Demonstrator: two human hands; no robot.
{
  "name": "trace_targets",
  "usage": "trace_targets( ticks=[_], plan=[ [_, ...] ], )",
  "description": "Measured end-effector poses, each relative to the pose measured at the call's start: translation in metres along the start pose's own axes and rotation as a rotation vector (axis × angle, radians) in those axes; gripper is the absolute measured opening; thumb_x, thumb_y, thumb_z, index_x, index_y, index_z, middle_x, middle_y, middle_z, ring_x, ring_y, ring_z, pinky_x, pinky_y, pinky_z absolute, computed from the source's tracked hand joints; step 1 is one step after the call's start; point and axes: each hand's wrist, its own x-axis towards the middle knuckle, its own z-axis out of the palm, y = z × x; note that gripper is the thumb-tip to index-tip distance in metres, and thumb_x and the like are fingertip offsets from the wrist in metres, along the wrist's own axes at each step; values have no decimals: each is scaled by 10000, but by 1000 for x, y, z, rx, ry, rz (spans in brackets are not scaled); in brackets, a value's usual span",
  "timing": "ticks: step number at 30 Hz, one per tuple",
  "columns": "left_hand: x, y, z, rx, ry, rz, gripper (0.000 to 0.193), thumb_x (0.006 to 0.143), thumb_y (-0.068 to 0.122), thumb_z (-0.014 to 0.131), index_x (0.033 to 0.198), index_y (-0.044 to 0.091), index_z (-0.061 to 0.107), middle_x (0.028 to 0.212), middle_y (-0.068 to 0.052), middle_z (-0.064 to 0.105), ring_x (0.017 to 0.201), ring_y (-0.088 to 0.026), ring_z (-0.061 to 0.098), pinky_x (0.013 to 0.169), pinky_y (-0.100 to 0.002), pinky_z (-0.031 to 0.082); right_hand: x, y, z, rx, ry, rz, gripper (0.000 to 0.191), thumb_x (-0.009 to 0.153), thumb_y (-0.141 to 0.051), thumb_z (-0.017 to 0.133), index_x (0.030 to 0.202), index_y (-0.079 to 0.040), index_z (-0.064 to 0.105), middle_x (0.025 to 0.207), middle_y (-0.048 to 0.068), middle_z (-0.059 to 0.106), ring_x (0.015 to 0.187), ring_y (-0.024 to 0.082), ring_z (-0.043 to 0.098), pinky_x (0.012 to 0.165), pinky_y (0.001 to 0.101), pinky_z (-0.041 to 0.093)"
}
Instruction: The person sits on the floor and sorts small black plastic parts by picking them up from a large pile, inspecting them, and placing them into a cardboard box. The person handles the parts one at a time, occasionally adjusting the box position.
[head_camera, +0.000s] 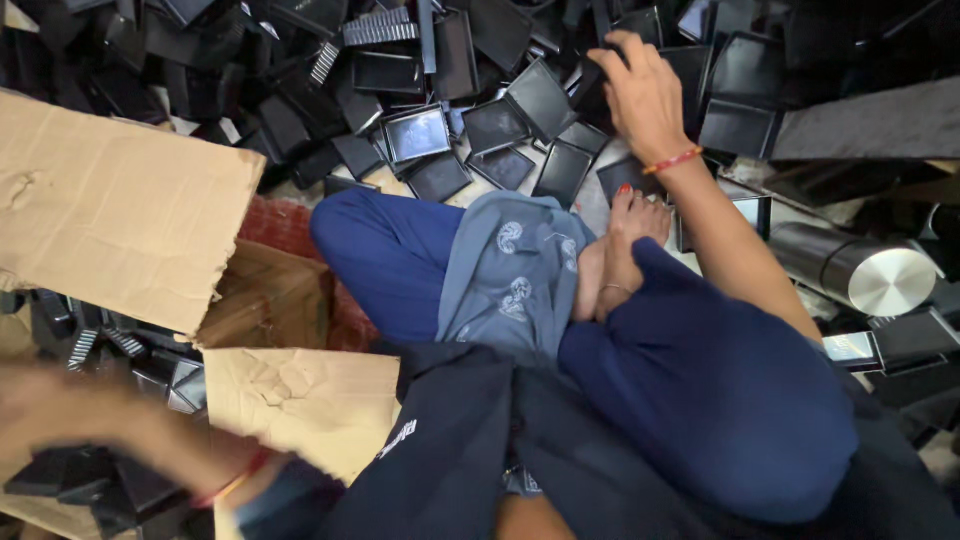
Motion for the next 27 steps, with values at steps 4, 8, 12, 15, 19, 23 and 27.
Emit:
trace_targets(
  ticks=[4,8,12,15,19,23,27],
  plan=[
    [-200,2,135,-32,-825,-23,801,877,156,836,1503,21,355,1509,-124,453,1428,-251,427,1215,-383,336,8,-12,-10,73,149,19,419,925,98,690,1301,-83,655,1326,127,591,1072,329,659,868,402,568],
    [-375,-9,206,-421,-1322,-431,961,850,169,871,1588,40,270,1615,-111,365,1524,-231,340,1271,-385,271,-6,-51,-35,569,215,141,383,948,106,667,1285,-74,649,1222,125,645,955,253,695,800,321,576],
    [-425,-29,208,-539,-1430,-1150,494,1062,200,834,1237,-151,532,1130,-168,585,1025,-252,575,976,-418,454,-29,-72,-53,750,-27,155,472,927,17,727,1370,-64,588,1169,132,642,915,233,688,780,293,576],
    [-404,-38,199,-543,-1341,-1379,574,996,419,679,1408,36,565,1161,-126,730,960,-195,670,860,-379,551,-41,-64,-46,678,-65,282,510,978,-20,664,1459,-78,506,1278,99,663,1042,231,709,868,339,585],
    [-352,-42,186,-687,-1114,-1541,820,995,730,411,1405,43,590,1079,-154,730,908,-264,710,831,-405,587,-50,-55,-9,16,-236,-441,598,825,-124,652,1409,-135,525,1400,89,609,1321,334,587,1111,573,407],
    [-327,-44,181,-629,-1038,-1622,843,975,761,367,1401,67,585,1139,-168,730,960,-307,716,835,-454,578,-45,-60,17,-92,-310,-600,561,861,-156,621,1416,-154,543,1352,118,600,1359,317,529,1195,619,273],
    [-336,-45,177,-611,-861,-1671,810,978,744,362,1374,72,578,1194,-178,717,1018,-316,713,865,-477,579,-32,-61,-9,68,-463,-201,679,811,-201,721,1454,-117,520,1281,161,600,1283,358,557,1187,568,359]
  ],
)
